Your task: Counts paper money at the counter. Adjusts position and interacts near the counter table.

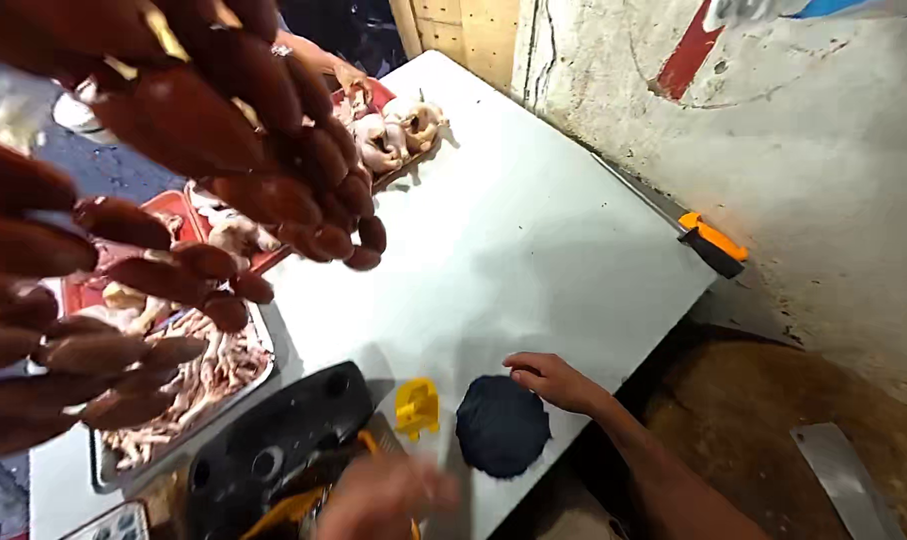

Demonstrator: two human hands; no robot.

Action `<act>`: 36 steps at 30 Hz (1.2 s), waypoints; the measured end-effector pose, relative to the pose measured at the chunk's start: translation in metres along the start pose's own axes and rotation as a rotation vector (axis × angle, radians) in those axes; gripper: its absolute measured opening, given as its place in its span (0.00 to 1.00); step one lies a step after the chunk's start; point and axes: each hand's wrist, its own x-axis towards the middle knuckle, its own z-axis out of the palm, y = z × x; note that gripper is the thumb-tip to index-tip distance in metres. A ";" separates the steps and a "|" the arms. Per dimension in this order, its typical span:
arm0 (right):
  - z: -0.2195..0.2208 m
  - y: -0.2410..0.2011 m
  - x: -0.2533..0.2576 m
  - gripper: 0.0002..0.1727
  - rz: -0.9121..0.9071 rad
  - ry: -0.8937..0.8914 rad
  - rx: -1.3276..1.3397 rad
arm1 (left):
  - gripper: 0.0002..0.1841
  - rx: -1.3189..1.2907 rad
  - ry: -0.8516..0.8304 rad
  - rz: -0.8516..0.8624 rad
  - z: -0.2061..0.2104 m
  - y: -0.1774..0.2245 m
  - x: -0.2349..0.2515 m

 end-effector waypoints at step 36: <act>-0.160 -0.230 0.431 0.26 -0.308 -0.537 -0.350 | 0.36 1.473 0.036 -0.074 0.040 -0.362 0.148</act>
